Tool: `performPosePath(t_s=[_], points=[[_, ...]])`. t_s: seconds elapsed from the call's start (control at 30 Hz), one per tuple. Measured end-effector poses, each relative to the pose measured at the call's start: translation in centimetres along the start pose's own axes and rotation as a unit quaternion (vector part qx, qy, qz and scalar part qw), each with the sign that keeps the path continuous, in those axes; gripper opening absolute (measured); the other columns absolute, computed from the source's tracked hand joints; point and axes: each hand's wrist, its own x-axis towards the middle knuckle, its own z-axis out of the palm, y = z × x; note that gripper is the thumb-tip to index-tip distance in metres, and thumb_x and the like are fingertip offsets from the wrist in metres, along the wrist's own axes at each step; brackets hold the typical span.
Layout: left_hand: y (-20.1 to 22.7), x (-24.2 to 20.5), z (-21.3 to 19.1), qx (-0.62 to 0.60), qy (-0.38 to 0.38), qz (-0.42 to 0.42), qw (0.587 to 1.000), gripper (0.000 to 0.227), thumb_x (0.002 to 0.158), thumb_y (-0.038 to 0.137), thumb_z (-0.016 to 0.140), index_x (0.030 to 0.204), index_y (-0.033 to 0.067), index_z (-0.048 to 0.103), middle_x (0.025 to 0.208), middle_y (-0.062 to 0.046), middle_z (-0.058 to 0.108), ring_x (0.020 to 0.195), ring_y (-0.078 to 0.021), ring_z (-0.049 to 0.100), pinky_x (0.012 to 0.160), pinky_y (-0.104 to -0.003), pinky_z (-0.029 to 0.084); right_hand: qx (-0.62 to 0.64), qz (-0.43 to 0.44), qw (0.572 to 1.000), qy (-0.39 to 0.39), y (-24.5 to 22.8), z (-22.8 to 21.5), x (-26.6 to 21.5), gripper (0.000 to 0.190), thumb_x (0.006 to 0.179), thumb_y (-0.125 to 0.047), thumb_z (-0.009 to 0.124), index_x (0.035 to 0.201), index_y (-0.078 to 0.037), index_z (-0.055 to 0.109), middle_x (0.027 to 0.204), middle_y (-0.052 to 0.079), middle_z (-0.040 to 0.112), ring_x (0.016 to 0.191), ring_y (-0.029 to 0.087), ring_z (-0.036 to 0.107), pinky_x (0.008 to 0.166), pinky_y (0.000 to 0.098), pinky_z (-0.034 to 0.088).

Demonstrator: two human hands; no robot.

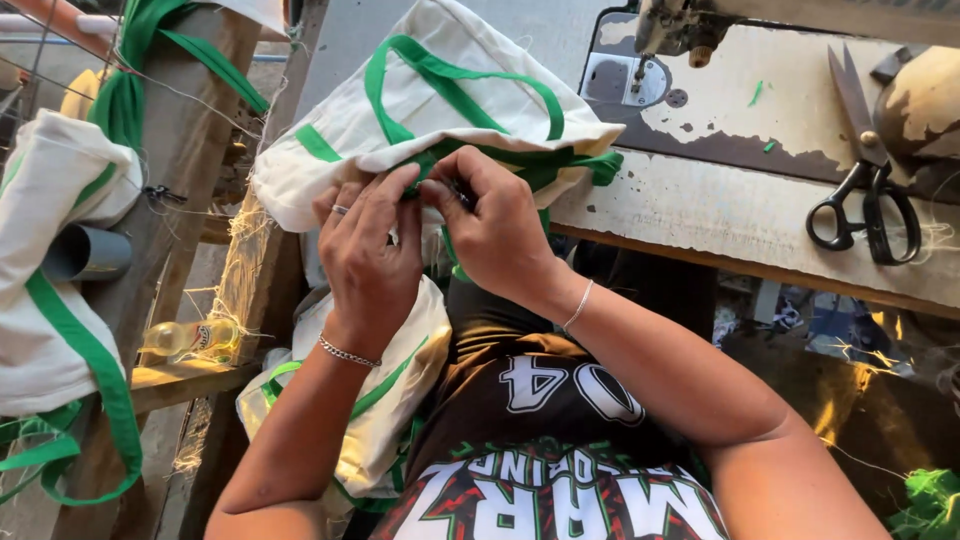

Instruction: Finishing the assembly of tote bags by trimming excess threads and securing straps using a sewing machine and scissors.

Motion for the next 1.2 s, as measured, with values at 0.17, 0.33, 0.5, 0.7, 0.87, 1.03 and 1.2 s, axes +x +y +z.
performPosePath(t_s=[0.17, 0.33, 0.5, 0.7, 0.87, 1.03, 1.2], points=[[1.0, -1.0, -1.1, -0.036, 0.013, -0.070, 0.997, 0.028, 0.089, -0.002, 0.083, 0.115, 0.0077, 0.078, 0.101, -0.011, 0.079, 0.087, -0.0293, 0.075, 0.086, -0.034, 0.051, -0.142, -0.088, 0.983, 0.074, 1.2, -0.4, -0.9, 0.005, 0.097, -0.010, 0.071, 0.095, -0.008, 0.067, 0.074, 0.011, 0.062, 0.071, 0.033, 0.068, 0.064, 0.0367, 0.055], [0.9, -1.7, -5.7, -0.104, 0.002, -0.184, 0.977, 0.033, 0.087, -0.010, 0.083, 0.118, -0.0016, 0.076, 0.095, -0.018, 0.075, 0.085, -0.0254, 0.072, 0.085, -0.037, 0.055, -0.190, -0.053, 0.968, 0.155, 6.0, -5.4, -0.6, 0.006, 0.097, -0.002, 0.068, 0.094, -0.005, 0.064, 0.076, 0.017, 0.062, 0.072, 0.042, 0.065, 0.066, 0.0462, 0.051], [-2.1, -3.8, -7.4, -0.160, 0.013, -0.288, 0.944, 0.037, 0.092, -0.018, 0.075, 0.127, -0.0108, 0.068, 0.104, -0.020, 0.073, 0.094, -0.0177, 0.067, 0.089, -0.034, 0.056, -0.260, -0.032, 0.943, 0.203, 10.5, -14.3, -2.3, 0.008, 0.104, 0.000, 0.066, 0.097, -0.003, 0.066, 0.077, 0.013, 0.060, 0.071, 0.025, 0.060, 0.067, 0.0373, 0.048], [-1.6, -3.0, -7.1, -0.207, -0.006, -0.379, 0.902, 0.047, 0.089, -0.009, 0.073, 0.134, 0.0018, 0.065, 0.086, 0.001, 0.062, 0.063, -0.0058, 0.057, 0.065, -0.021, 0.058, -0.142, 0.063, 0.975, 0.158, 9.3, -14.2, -1.8, 0.016, 0.122, -0.001, 0.063, 0.108, -0.005, 0.055, 0.085, 0.003, 0.045, 0.064, 0.012, 0.046, 0.057, 0.0290, 0.037], [-2.6, -3.6, -7.1, -0.205, -0.030, -0.352, 0.913, 0.053, 0.088, -0.007, 0.076, 0.137, 0.0054, 0.061, 0.123, 0.000, 0.066, 0.081, -0.0066, 0.051, 0.081, -0.021, 0.050, 0.079, 0.271, 0.957, 0.063, 8.6, -10.0, -1.6, 0.035, 0.103, -0.018, 0.068, 0.128, -0.014, 0.044, 0.074, 0.000, 0.044, 0.038, 0.009, 0.035, 0.028, 0.0255, 0.028], [-2.8, -3.2, -7.3, -0.220, 0.004, -0.362, 0.906, 0.046, 0.093, -0.001, 0.079, 0.134, 0.0075, 0.061, 0.094, 0.000, 0.063, 0.070, -0.0061, 0.043, 0.068, -0.020, 0.047, -0.036, 0.265, 0.962, 0.055, 6.1, -8.8, 0.1, 0.032, 0.098, -0.014, 0.081, 0.118, -0.014, 0.056, 0.076, 0.000, 0.052, 0.048, 0.008, 0.041, 0.038, 0.0247, 0.034], [-5.1, -5.2, -4.2, -0.099, 0.038, -0.366, 0.925, 0.036, 0.088, -0.004, 0.071, 0.115, 0.0180, 0.062, 0.089, 0.001, 0.072, 0.066, -0.0074, 0.054, 0.072, -0.023, 0.051, -0.153, 0.165, 0.968, 0.112, 6.6, -9.2, 0.9, 0.020, 0.108, -0.010, 0.084, 0.106, -0.010, 0.064, 0.083, 0.001, 0.061, 0.062, 0.010, 0.054, 0.053, 0.0281, 0.044]])
